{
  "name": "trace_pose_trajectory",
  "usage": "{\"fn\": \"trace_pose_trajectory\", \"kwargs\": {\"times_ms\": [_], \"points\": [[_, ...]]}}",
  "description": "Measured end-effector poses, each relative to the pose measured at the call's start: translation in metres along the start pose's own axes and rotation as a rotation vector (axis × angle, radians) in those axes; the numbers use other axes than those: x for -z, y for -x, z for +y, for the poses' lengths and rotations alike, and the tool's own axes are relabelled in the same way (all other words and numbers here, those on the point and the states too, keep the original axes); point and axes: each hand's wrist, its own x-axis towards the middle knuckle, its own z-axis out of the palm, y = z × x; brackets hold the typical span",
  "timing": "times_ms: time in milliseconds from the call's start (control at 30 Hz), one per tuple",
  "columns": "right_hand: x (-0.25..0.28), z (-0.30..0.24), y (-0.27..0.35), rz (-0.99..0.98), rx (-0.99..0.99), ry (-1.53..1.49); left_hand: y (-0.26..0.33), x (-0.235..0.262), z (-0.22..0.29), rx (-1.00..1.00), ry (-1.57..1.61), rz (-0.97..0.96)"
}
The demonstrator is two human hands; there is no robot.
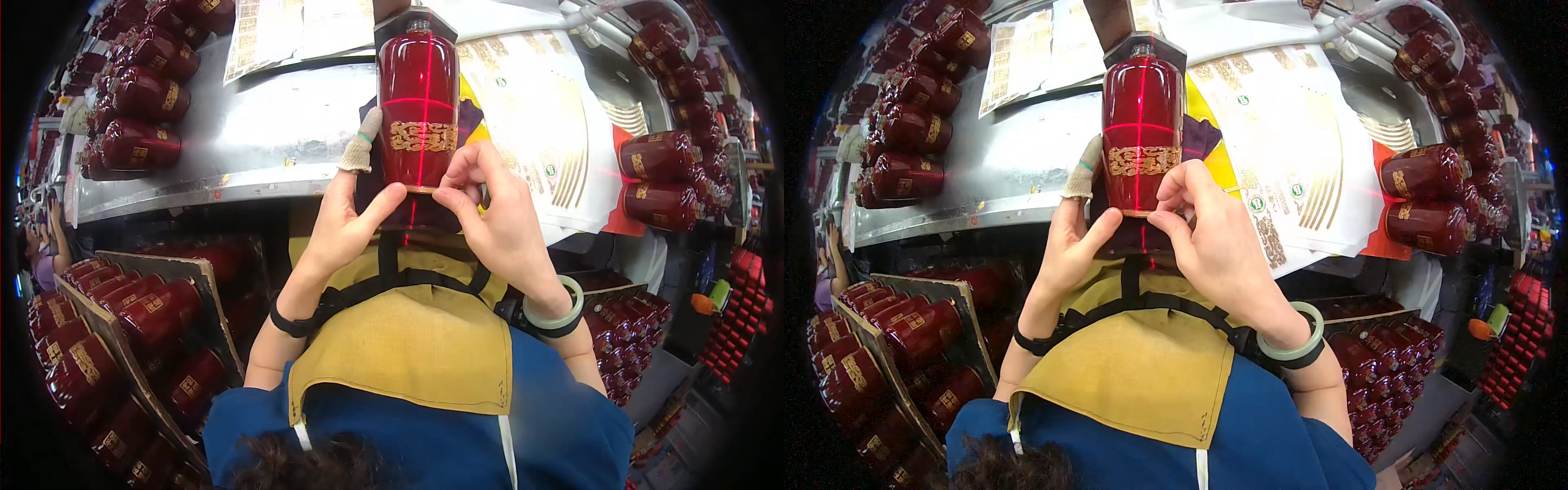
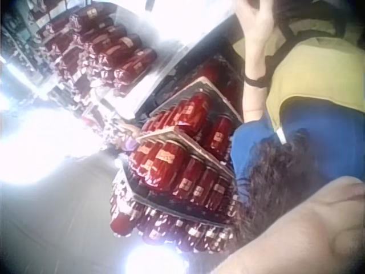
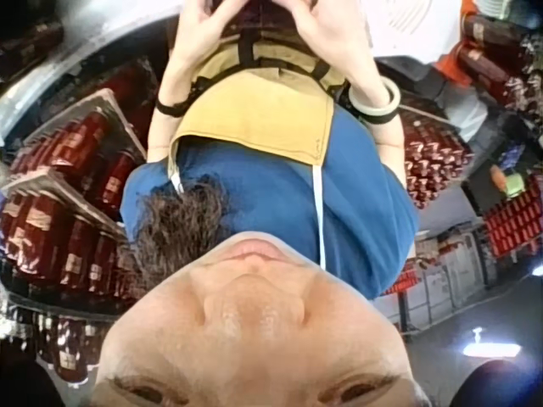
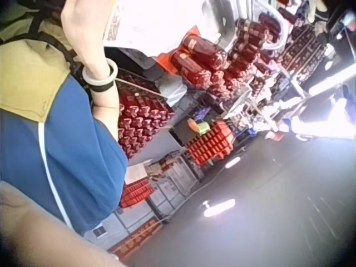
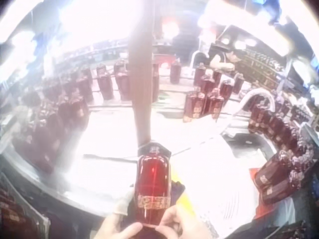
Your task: Applying decorative labels and seals to red liquor bottles on a production line.
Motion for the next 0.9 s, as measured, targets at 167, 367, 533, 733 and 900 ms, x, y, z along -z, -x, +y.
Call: {"fn": "trace_pose_trajectory", "kwargs": {"times_ms": [167, 367, 533, 733, 900], "points": [[-0.001, 0.005, 0.002, 0.101, 0.018, 0.05, 0.0, -0.007, -0.009, -0.023, 0.004, 0.062], [0.001, 0.01, 0.003, 0.13, -0.034, 0.159, -0.001, -0.007, -0.008, -0.035, 0.01, 0.072], [-0.002, 0.013, 0.002, 0.126, -0.073, 0.073, 0.0, -0.009, -0.008, 0.003, 0.121, 0.076], [-0.004, 0.017, 0.002, 0.144, -0.049, 0.06, 0.001, -0.008, -0.009, -0.028, 0.072, 0.047], [-0.005, 0.02, 0.003, 0.155, -0.037, 0.047, 0.001, -0.008, -0.01, -0.005, 0.094, 0.054]]}}
